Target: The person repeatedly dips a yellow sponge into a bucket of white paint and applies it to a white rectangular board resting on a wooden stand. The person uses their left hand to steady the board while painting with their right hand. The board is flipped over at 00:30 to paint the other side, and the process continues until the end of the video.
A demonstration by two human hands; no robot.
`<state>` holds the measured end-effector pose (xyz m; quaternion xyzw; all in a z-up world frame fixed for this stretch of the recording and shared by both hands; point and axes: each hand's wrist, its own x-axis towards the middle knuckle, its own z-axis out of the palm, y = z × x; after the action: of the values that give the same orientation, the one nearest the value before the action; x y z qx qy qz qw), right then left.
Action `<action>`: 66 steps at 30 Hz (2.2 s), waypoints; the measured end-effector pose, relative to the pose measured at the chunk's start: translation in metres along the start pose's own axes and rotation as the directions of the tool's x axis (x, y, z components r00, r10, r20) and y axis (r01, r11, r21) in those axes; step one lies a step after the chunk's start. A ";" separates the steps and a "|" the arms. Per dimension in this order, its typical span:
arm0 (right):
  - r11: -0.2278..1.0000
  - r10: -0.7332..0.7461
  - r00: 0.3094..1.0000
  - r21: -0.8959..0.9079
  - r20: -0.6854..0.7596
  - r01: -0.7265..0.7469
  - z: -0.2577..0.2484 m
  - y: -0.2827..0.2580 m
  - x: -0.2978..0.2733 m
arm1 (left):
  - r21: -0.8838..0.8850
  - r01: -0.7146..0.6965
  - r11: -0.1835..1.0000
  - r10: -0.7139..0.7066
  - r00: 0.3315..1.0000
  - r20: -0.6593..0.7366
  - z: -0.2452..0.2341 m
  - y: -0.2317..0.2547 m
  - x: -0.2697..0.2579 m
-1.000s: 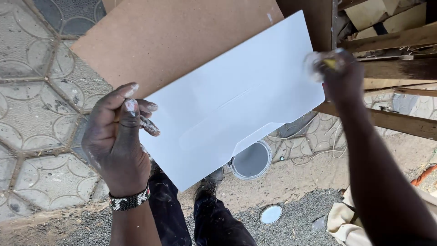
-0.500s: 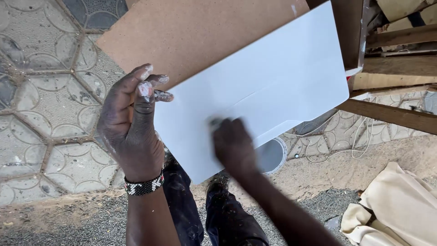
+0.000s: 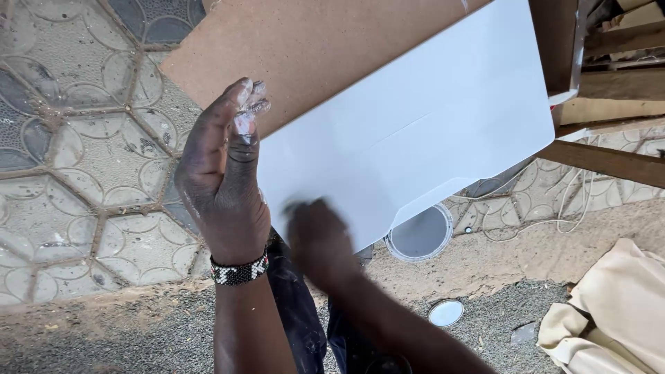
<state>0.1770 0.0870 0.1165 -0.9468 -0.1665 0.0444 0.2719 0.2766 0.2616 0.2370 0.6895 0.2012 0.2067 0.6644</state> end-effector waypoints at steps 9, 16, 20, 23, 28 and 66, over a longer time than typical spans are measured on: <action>0.928 -0.136 0.991 -0.351 -0.013 0.123 -0.140 0.261 0.089 | 0.077 -0.008 0.997 0.001 0.996 0.088 0.001 -0.005 0.009; 0.969 0.027 0.972 -0.233 -0.232 -0.083 -0.176 0.300 0.113 | 0.136 0.033 0.990 -0.047 0.994 0.100 -0.002 -0.006 0.018; 0.995 -0.058 0.997 -0.073 0.041 0.061 -0.004 0.027 0.034 | 0.070 0.044 0.997 -0.050 0.995 0.082 0.012 -0.008 0.020; 0.986 -0.166 0.973 0.047 0.163 0.160 -0.026 -0.061 0.048 | 0.132 -0.006 0.991 -0.007 0.995 0.097 0.019 0.005 0.022; 0.976 0.116 0.989 -0.174 -0.090 -0.130 -0.089 0.191 0.099 | 0.160 0.011 0.987 -0.030 0.992 0.119 0.017 0.003 0.026; 0.976 0.191 0.962 -0.064 -0.194 -0.207 -0.222 0.333 0.098 | 0.140 0.084 0.987 -0.105 0.982 0.155 -0.005 0.024 0.008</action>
<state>0.4054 -0.2563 0.1289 -0.9693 -0.0459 -0.0246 0.2405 0.2810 0.2691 0.2612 0.7364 0.1924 0.1042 0.6402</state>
